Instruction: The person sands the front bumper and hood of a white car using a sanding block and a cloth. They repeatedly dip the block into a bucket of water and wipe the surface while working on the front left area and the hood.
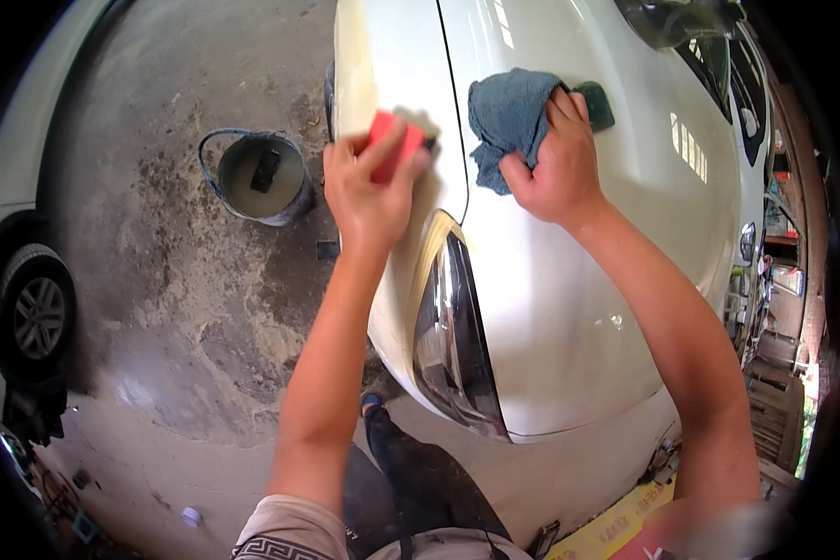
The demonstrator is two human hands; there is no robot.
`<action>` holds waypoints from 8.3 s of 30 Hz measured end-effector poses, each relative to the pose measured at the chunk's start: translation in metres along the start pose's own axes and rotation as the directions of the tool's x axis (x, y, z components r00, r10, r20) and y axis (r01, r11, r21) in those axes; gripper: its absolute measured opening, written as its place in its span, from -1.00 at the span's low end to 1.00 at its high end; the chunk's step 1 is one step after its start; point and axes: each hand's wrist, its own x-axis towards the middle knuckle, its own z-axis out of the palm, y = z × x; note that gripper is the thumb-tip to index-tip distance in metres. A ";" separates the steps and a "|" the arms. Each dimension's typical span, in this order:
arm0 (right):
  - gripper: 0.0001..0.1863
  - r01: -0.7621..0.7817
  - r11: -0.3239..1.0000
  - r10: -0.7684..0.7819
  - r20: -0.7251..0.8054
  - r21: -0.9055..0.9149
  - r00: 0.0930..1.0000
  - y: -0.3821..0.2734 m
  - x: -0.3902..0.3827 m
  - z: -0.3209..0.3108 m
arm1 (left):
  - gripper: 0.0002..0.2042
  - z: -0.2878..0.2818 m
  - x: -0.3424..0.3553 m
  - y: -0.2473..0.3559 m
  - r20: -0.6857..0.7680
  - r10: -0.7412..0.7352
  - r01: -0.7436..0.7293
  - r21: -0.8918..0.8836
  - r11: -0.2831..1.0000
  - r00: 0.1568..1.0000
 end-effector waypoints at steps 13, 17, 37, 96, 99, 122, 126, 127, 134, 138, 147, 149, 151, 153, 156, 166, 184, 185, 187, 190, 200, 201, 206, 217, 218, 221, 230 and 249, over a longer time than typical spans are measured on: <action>-0.65 0.034 0.999 -0.035 0.110 0.004 0.993 -0.003 0.009 -0.009 | -0.62 -0.011 -0.051 -0.006 0.046 0.084 -0.084 0.002 0.996 0.995; -0.65 0.058 0.995 -0.073 0.182 0.087 0.981 0.000 0.007 -0.009 | -0.61 -0.015 -0.053 -0.002 0.053 0.075 -0.074 -0.014 0.997 0.996; -0.64 0.072 0.993 -0.086 0.155 0.093 0.984 0.002 0.007 -0.012 | -0.62 -0.010 -0.060 0.004 0.018 -0.015 0.015 -0.008 1.000 1.000; -0.53 -0.049 0.992 0.039 0.091 0.119 0.995 0.004 0.001 -0.002 | -0.57 -0.005 -0.050 -0.014 -0.074 -0.372 0.361 -0.134 0.923 0.925; -0.53 -0.048 0.992 0.039 0.086 0.114 0.996 0.004 -0.002 0.000 | -0.59 0.000 -0.012 -0.034 -0.128 -0.353 0.328 -0.181 0.927 0.927; -0.31 -0.206 0.969 0.198 0.072 0.136 0.978 0.021 -0.017 0.000 | -0.58 -0.011 -0.113 -0.024 -0.087 -0.379 0.355 -0.209 0.911 0.921; -0.35 -0.229 0.964 0.217 0.095 0.136 0.972 0.021 -0.016 0.008 | -0.60 -0.004 -0.032 -0.061 -0.174 -0.396 0.334 -0.302 0.893 0.902; -0.41 -0.249 0.966 0.241 0.120 0.062 0.963 0.021 -0.016 0.001 | -0.60 -0.002 -0.043 -0.059 -0.159 -0.396 0.343 -0.282 0.896 0.905; -0.40 -0.236 0.965 0.230 0.065 0.109 0.971 0.020 -0.017 0.000 | -0.58 -0.020 -0.160 -0.012 -0.055 -0.409 0.382 -0.262 0.886 0.911; -0.55 -0.240 0.943 0.220 0.107 0.229 0.970 0.015 -0.010 0.001 | -0.58 -0.011 -0.113 -0.045 -0.131 -0.397 0.359 -0.243 0.901 0.909; -0.71 -0.285 0.882 0.212 0.224 0.375 0.951 -0.013 -0.034 -0.021 | -0.57 -0.020 -0.177 -0.021 -0.138 -0.420 0.379 -0.250 0.891 0.897; -0.70 0.008 0.965 -0.087 0.291 0.262 0.953 -0.049 -0.053 -0.041 | -0.57 -0.022 -0.192 -0.017 -0.096 -0.471 0.427 -0.295 0.855 0.877; -0.66 0.175 0.937 -0.280 0.350 0.303 0.894 -0.090 -0.066 -0.049 | -0.58 -0.016 -0.171 -0.031 -0.137 -0.448 0.412 -0.226 0.883 0.884; -0.64 0.192 0.909 -0.337 0.382 0.370 0.861 -0.117 -0.078 -0.051 | -0.57 -0.013 -0.126 -0.054 -0.217 -0.422 0.388 -0.182 0.903 0.880; -0.65 0.117 0.879 -0.327 0.406 0.462 0.853 -0.122 -0.088 -0.059 | -0.54 -0.011 -0.102 -0.061 -0.256 -0.438 0.383 -0.240 0.892 0.862; -0.66 0.200 0.964 -0.260 0.446 0.178 0.857 -0.116 -0.104 -0.054 | -0.60 -0.016 -0.161 -0.041 -0.182 -0.407 0.368 -0.213 0.905 0.895; -0.70 0.251 0.843 -0.484 0.468 0.476 0.739 -0.146 -0.092 -0.017 | -0.57 -0.017 -0.126 -0.060 -0.212 -0.385 0.351 -0.178 0.919 0.898; -0.71 0.253 0.837 -0.488 0.452 0.486 0.746 -0.146 -0.092 -0.014 | -0.57 -0.018 -0.131 -0.057 -0.201 -0.401 0.370 -0.176 0.912 0.894; -0.72 0.262 0.834 -0.493 0.444 0.485 0.748 -0.145 -0.095 -0.011 | -0.57 -0.022 -0.146 -0.047 -0.183 -0.424 0.395 -0.174 0.902 0.887; -0.73 0.249 0.847 -0.467 0.436 0.470 0.769 -0.147 -0.095 -0.010 | -0.58 -0.026 -0.204 -0.018 -0.186 -0.400 0.374 -0.156 0.914 0.898; -0.63 0.236 0.820 -0.456 0.346 0.522 0.820 -0.157 -0.090 -0.003 | -0.59 -0.018 -0.147 -0.057 -0.221 -0.476 0.428 -0.231 0.873 0.851; -0.64 0.233 0.828 -0.447 0.349 0.511 0.824 -0.155 -0.091 -0.002 | -0.59 -0.021 -0.170 -0.045 -0.189 -0.489 0.446 -0.226 0.866 0.852; -0.63 0.184 0.868 -0.364 0.341 0.461 0.867 -0.154 -0.098 -0.006 | -0.59 -0.027 -0.210 -0.023 -0.139 -0.515 0.466 -0.277 0.840 0.846; -0.23 0.174 0.783 -0.267 0.070 0.597 0.961 -0.144 -0.101 0.004 | -0.57 -0.025 -0.218 -0.021 -0.150 -0.482 0.451 -0.199 0.870 0.864; -0.19 0.166 0.736 -0.276 0.068 0.656 0.959 -0.146 -0.096 0.010 | -0.57 -0.027 -0.220 -0.020 -0.144 -0.486 0.447 -0.237 0.863 0.862; -0.40 0.139 0.956 -0.240 0.415 0.259 0.878 -0.168 -0.080 -0.012 | -0.58 -0.020 -0.187 -0.046 -0.205 -0.452 0.424 -0.167 0.890 0.868; -0.71 0.095 0.890 -0.267 0.339 0.446 0.902 -0.165 -0.084 0.002 | -0.59 -0.026 -0.210 -0.028 -0.160 -0.472 0.447 -0.169 0.879 0.867; -0.70 0.055 0.830 -0.309 0.374 0.555 0.874 -0.171 -0.079 -0.004 | -0.58 -0.018 -0.174 -0.061 -0.227 -0.436 0.405 -0.172 0.898 0.871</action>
